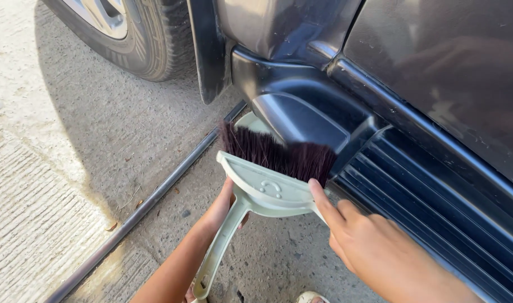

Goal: Clean the side step of a vehicle using a small brush and dustpan

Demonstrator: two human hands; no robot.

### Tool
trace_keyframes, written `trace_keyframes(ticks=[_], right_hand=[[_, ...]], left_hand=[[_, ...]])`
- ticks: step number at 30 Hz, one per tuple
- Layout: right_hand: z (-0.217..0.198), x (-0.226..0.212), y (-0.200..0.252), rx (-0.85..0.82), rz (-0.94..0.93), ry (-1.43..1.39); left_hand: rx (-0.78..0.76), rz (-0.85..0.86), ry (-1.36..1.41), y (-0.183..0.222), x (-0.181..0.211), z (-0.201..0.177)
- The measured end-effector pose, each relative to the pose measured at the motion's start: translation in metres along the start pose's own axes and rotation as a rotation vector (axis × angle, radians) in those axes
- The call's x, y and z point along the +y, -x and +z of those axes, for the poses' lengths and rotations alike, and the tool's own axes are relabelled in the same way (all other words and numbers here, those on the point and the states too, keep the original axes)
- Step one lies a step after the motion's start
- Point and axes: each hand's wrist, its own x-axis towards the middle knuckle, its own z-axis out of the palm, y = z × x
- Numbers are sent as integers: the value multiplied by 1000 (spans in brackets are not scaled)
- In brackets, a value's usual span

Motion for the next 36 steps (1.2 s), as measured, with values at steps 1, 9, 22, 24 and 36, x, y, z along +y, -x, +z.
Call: trace_keyframes(ticks=[1,9,22,24,36], right_hand=[[-5,3,10,-152,-22,-200],[-13,24,-3,11,210,59],[-21,16,11,365,-74,562],[-19,25,5,211,77,383],[-8,6,-1,172,-52,56]], left_hand=[[-22,29,-38,-3,-12,-4],[-40,-71,-79,10,10,15],[-42,-25,59,9,11,6],[-26,-37,22,16,11,7],[-22,-43,-26,-2,10,8]])
